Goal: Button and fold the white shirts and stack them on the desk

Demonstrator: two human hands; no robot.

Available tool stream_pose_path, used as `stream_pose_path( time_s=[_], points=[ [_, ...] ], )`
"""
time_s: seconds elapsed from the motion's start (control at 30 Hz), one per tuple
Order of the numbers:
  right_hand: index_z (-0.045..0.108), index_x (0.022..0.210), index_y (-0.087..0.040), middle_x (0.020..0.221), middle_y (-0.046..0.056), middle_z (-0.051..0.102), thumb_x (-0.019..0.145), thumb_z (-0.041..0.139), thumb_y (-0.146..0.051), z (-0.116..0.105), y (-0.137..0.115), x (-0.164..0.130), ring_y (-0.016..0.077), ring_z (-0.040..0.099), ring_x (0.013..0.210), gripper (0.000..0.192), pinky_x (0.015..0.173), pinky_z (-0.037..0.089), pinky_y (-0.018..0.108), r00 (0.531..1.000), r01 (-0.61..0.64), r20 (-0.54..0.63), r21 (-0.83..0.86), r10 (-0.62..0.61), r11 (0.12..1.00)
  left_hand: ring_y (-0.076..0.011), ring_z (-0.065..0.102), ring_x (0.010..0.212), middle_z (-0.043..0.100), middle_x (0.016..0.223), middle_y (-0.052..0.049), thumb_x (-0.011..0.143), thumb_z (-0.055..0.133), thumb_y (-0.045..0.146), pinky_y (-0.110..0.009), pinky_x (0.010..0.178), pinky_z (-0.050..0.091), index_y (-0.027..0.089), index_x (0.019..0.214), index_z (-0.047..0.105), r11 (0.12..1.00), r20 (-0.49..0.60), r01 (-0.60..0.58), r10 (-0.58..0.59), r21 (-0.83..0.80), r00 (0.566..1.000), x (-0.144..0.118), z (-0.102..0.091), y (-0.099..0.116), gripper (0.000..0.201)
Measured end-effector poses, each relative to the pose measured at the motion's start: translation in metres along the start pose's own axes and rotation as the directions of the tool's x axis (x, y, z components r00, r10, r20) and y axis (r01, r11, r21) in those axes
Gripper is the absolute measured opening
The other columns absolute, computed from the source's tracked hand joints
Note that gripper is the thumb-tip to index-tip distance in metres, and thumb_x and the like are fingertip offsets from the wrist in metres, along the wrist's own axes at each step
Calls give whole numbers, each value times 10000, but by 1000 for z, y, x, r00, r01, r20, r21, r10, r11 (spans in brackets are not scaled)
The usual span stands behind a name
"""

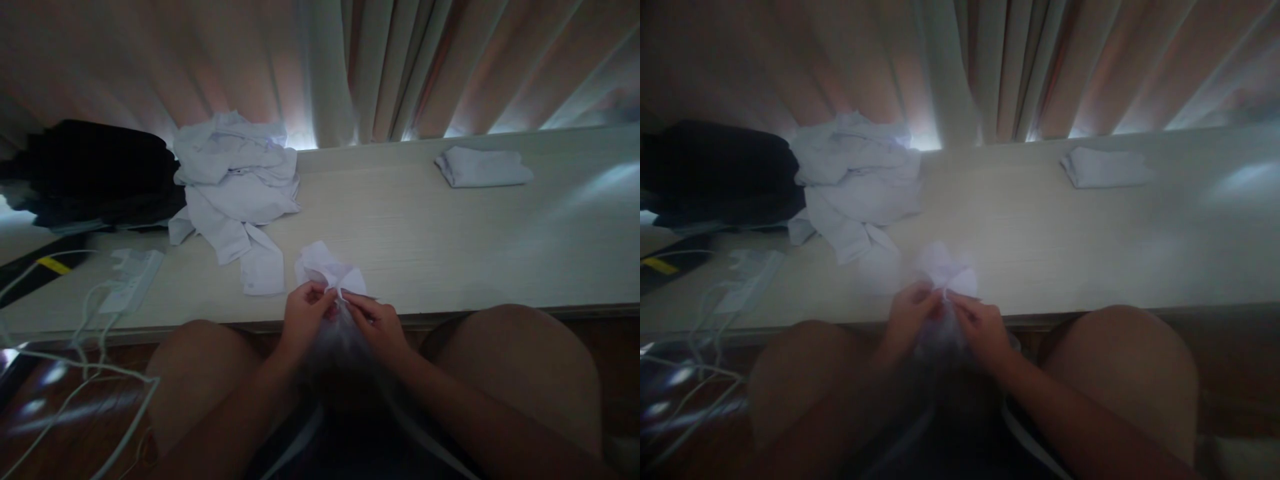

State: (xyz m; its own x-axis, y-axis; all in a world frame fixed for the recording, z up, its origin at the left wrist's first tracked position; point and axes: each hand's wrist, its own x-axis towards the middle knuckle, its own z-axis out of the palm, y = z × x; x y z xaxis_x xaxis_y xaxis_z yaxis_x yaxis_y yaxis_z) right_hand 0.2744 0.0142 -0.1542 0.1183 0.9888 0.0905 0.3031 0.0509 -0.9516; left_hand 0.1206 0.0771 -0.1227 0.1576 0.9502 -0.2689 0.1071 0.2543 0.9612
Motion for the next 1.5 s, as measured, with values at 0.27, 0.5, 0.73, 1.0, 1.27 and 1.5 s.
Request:
stream_pose_path(
  time_s=[0.27,0.5,0.73,1.0,1.27,1.5],
  points=[
    [699,1221,-310,1230,-5,696,928,597,-318,1,3,0,229,671,1133,311,996,540,388,999,24,-26,-14,-24,1000,-256,746,804,759,814,-85,730,785,388,-321,605,626,147,848,683,986,104,63,-48,-152,993,-9,-1,1,287],
    [672,1269,-252,1249,44,693,928,585,-267,2,8,1,221,672,1126,352,989,544,389,986,161,-7,-148,-164,976,-229,735,740,728,772,-54,780,733,391,-275,497,597,156,834,641,997,72,-17,23,-78,997,-11,2,-4,258],
    [631,1299,-224,1261,72,686,952,521,-206,-4,4,1,217,657,1139,364,994,531,380,946,323,90,-340,-312,883,-190,711,680,717,745,-43,761,716,284,-233,497,559,154,757,671,997,28,-77,77,0,997,-13,5,1,138],
    [583,1348,-223,1250,92,674,955,507,-192,-5,-4,1,222,651,1101,402,946,535,355,929,369,160,-415,-333,831,-205,694,665,720,719,-63,787,697,421,-284,555,576,136,733,700,995,48,-9,14,-95,999,-13,3,4,290],
    [707,1112,-222,1068,58,740,926,607,-323,-5,-8,1,192,698,937,234,770,566,293,999,49,-16,-69,-50,996,-132,593,490,625,562,10,786,654,307,-217,453,463,155,621,634,1000,46,18,-18,4,999,-14,6,10,226],
    [720,915,-199,911,49,748,818,725,-328,-4,-4,3,196,705,826,161,708,557,284,986,-154,-52,93,160,984,-116,558,455,592,555,25,769,658,356,-209,432,434,163,628,588,1000,92,18,-20,17,996,-15,8,3,249]
  ],
)
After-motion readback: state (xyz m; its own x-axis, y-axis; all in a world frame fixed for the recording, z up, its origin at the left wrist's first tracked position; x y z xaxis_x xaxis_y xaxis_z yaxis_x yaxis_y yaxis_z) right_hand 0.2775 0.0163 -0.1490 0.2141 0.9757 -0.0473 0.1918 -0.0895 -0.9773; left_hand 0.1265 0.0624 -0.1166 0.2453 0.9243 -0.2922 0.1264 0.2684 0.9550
